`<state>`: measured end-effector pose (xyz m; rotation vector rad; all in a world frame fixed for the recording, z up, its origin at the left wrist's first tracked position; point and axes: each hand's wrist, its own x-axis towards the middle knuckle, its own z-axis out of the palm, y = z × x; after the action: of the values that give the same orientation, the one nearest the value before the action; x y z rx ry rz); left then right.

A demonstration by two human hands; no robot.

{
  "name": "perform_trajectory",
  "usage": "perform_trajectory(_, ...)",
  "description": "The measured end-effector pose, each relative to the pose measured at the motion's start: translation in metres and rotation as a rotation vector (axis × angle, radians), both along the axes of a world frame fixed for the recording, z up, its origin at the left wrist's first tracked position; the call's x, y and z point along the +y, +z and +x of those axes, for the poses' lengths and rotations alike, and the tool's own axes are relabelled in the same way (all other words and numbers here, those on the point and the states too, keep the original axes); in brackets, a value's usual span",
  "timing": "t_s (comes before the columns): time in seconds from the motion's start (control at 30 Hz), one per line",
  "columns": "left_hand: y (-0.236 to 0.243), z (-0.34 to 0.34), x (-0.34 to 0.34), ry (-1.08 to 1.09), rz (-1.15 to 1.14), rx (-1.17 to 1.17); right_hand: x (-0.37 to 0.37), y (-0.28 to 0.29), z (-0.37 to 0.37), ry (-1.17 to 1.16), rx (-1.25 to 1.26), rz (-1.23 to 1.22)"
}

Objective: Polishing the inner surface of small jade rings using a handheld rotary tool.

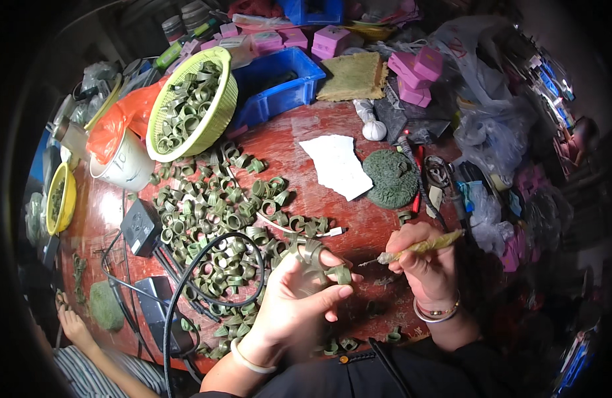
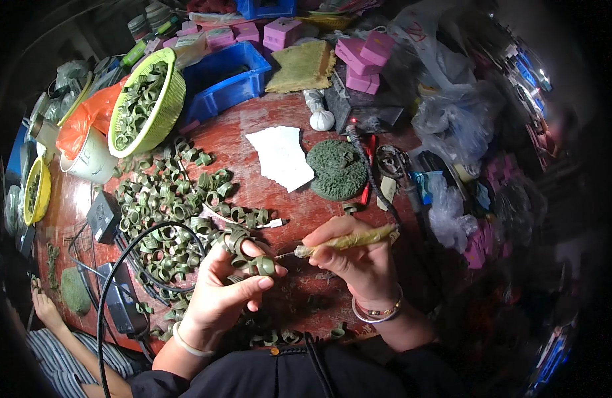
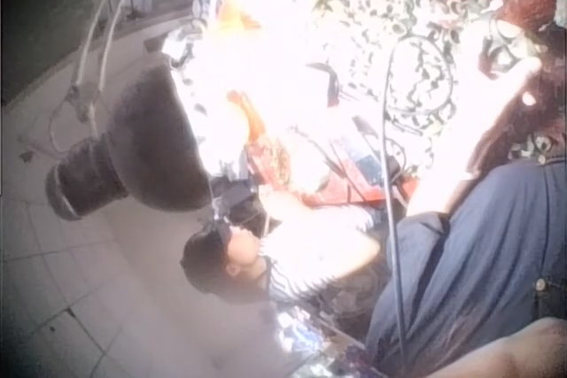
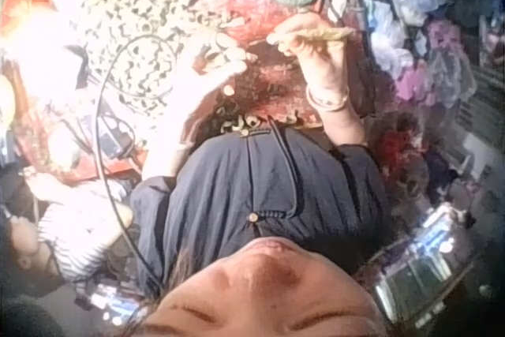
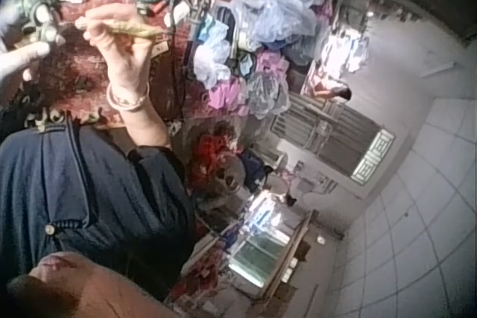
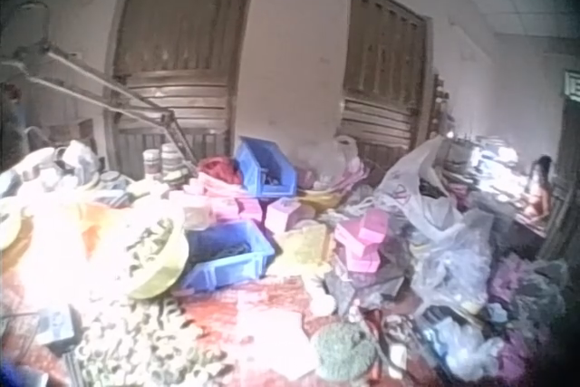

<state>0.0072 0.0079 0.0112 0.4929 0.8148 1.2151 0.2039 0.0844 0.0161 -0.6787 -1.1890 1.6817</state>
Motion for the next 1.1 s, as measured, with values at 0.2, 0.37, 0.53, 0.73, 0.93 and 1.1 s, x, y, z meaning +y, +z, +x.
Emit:
perform_trajectory(0.2, -0.001, 0.004, -0.001, 0.105, 0.075, 0.247, -0.001, 0.007, -0.006, 0.023, -0.267, 0.476)
perform_trajectory(0.37, 0.002, 0.003, -0.003, 0.118, 0.042, 0.317, -0.002, 0.012, -0.004, 0.006, -0.326, 0.549)
perform_trajectory(0.53, -0.001, 0.005, -0.004, 0.158, 0.073, 0.347, -0.003, 0.011, -0.006, -0.036, -0.378, 0.479)
perform_trajectory(0.73, -0.001, 0.009, -0.004, 0.192, 0.122, 0.336, -0.006, 0.011, -0.006, -0.002, -0.426, 0.452)
perform_trajectory(0.93, 0.0, 0.011, -0.007, 0.218, 0.105, 0.426, -0.009, 0.008, -0.004, -0.156, -0.367, 0.353)
perform_trajectory(1.1, 0.001, 0.01, -0.006, 0.208, 0.106, 0.486, -0.006, 0.002, -0.003, -0.102, -0.297, 0.435)
